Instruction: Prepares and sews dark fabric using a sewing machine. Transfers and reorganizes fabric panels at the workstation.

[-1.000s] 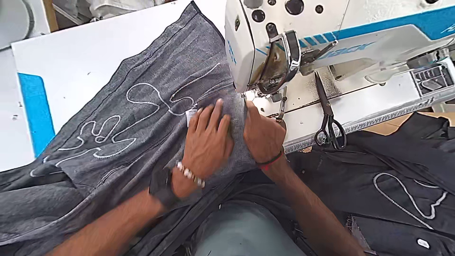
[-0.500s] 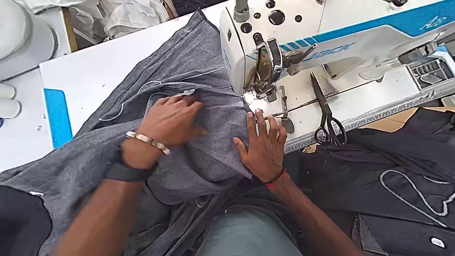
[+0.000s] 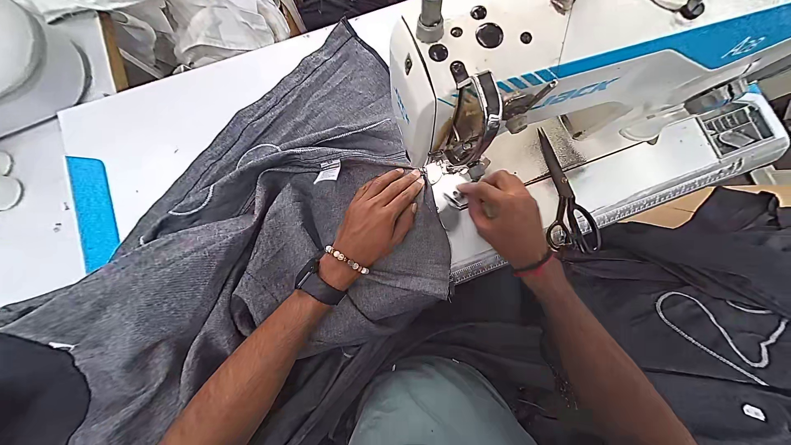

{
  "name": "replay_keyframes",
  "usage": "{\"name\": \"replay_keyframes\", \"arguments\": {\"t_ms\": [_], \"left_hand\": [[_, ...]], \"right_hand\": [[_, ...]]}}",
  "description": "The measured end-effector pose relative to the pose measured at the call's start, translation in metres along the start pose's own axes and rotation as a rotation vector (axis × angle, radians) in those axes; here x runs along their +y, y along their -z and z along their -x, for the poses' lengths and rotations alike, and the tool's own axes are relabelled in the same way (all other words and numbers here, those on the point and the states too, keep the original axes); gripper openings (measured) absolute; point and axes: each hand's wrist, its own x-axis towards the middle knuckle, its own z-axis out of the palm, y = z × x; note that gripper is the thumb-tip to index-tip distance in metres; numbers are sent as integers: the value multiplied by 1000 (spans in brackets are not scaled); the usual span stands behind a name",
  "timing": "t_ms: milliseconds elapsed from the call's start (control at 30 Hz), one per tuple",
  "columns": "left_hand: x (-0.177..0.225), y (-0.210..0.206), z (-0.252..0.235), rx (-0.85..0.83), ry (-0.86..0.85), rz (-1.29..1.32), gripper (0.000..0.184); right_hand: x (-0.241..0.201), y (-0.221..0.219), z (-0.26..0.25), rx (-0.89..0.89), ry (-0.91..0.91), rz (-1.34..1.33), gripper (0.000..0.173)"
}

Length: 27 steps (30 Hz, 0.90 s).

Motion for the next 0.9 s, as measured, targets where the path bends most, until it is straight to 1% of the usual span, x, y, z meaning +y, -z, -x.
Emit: {"name": "replay_keyframes", "arguments": {"t_ms": [100, 167, 233, 300, 400, 500, 567, 633, 667, 733, 767, 800, 833, 900], "left_hand": [[-4, 1, -1, 3, -24, 8, 43], [-8, 3, -3, -8, -46, 24, 43], [-13, 8, -5, -30, -79, 41, 42], [-20, 13, -8, -53, -130, 41, 42], [-38, 11, -13, -56, -216, 19, 42], [-44, 14, -18, -81, -233, -5, 42], [-35, 14, -18, -71, -210, -10, 40], [-15, 10, -15, -50, -152, -14, 42], [-3, 6, -12, -49, -99, -44, 51], [17, -3, -3, -53, 21, -128, 73], [24, -7, 0, -59, 70, -158, 80], [29, -9, 3, -53, 97, -164, 83], [30, -11, 4, -24, 104, -146, 81], [28, -11, 6, 24, 91, -98, 64]], "right_hand": [[-28, -28, -4, 143, 41, 5, 21], [-39, -36, 1, 210, 125, -3, 22], [-46, -38, 9, 180, 223, 0, 29], [-47, -40, 17, 123, 266, 37, 36], [-46, -44, 25, 138, 226, 96, 36], [-49, -49, 30, 246, 140, 173, 30], [-50, -50, 31, 310, 95, 194, 27], [-48, -47, 30, 340, 29, 163, 23], [-47, -44, 28, 324, -35, 150, 22], [-46, -37, 17, 198, -200, 100, 29], [-49, -33, 9, 146, -236, 59, 27], [-54, -28, 0, 90, -244, 28, 23], [-61, -22, -8, 32, -233, 3, 22], [-70, -13, -16, -31, -204, -47, 22]]}}
